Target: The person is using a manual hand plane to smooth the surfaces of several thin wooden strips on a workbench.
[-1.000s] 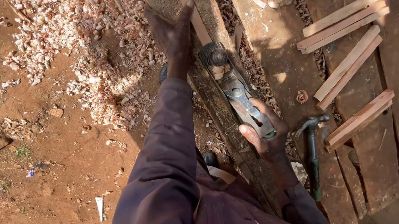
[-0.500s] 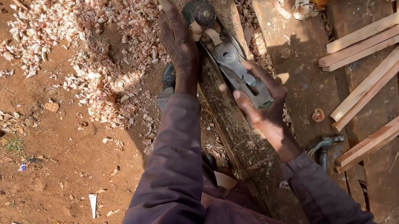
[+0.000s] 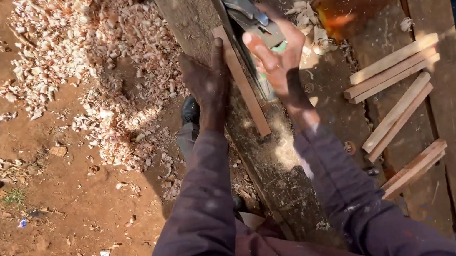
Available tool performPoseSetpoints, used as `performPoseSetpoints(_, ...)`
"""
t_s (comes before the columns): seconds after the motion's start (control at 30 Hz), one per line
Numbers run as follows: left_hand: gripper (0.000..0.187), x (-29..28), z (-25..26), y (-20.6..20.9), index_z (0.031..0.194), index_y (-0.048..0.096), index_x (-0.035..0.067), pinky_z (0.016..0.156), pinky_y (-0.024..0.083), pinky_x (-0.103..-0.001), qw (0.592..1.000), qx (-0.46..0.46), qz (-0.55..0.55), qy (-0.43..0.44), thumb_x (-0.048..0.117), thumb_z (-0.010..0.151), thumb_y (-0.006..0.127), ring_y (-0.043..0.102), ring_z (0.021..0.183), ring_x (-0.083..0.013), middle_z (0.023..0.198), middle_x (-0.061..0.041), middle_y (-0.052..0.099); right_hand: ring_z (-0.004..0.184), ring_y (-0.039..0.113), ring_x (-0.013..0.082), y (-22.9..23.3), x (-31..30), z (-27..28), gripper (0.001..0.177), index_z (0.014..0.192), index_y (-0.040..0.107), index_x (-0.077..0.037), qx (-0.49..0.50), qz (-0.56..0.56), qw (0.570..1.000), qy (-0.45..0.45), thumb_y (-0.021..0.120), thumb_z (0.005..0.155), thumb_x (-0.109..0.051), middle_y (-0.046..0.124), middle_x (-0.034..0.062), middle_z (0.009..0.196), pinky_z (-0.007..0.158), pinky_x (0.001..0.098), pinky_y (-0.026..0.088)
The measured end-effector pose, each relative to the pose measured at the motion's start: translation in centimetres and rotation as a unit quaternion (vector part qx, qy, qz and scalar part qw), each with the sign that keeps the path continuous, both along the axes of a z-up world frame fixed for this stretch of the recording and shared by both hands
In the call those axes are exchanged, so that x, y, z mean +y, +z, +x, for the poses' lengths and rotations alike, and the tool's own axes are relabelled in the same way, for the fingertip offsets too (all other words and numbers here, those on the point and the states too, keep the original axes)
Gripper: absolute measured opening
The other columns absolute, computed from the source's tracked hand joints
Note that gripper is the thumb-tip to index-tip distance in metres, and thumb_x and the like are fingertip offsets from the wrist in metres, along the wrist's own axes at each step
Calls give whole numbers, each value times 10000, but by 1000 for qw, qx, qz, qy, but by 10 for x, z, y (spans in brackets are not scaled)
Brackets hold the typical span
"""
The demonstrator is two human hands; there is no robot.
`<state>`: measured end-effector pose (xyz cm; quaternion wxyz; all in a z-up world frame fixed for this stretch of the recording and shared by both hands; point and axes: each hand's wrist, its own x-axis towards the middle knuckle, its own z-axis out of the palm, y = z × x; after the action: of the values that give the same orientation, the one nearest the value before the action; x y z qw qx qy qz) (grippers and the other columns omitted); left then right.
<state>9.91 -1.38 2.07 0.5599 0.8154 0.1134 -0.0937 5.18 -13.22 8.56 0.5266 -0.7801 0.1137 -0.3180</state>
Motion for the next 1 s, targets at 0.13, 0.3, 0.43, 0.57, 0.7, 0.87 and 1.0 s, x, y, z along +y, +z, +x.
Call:
performPoseSetpoints(0.13,614,10,-1,-5,1039,509,85,676,464,-427,999,-42,-16,9,679,888,543,520,866,-235,930,-75,547,843,590,175,26,36,-134,508,1311,638,3,85,30,992,-84,575,886,-267,686,139,1062,695,374,498)
performPoseSetpoints(0.3,752,12,-27,-31,1591,301,59,1337,294,-539,936,-317,150,4,608,1085,215,327,1601,-386,1677,-222,331,429,559,100,82,88,-292,575,1376,603,32,216,150,956,-131,679,846,-177,750,161,877,337,232,506)
performPoseSetpoints(0.43,558,35,-44,-2,1388,517,120,1238,222,-584,712,-391,231,-536,19,852,635,270,1519,-417,1587,-229,390,448,476,113,68,122,-376,560,1349,687,-88,311,182,910,-203,697,819,-268,634,51,634,401,304,427)
performPoseSetpoints(0.57,316,60,-32,17,1180,688,234,1108,359,-503,602,-518,219,-567,252,879,783,515,1230,-282,1296,-93,605,403,567,129,25,128,-407,577,1355,651,-62,264,133,940,-172,717,851,-336,685,84,631,417,296,498)
performPoseSetpoints(0.7,202,68,-53,17,1055,591,134,905,452,-394,590,-567,253,-516,208,970,759,515,930,-221,971,-62,561,467,566,103,23,128,-396,568,1376,628,-80,238,97,954,-155,689,882,-355,654,23,627,481,282,504)
performPoseSetpoints(0.87,137,31,-76,3,1169,464,152,443,417,-274,921,-259,107,-270,235,1071,417,453,731,-182,990,-113,421,452,615,108,24,125,-386,577,1331,657,-84,271,61,944,-181,676,867,-426,677,15,615,493,282,546)
performPoseSetpoints(1.0,401,3,-60,-34,1405,476,77,511,486,-327,930,-201,196,-236,127,1025,592,512,787,-234,1055,-167,488,490,594,95,23,125,-386,558,1386,618,-81,269,55,950,-150,668,901,-353,672,3,656,521,266,537)
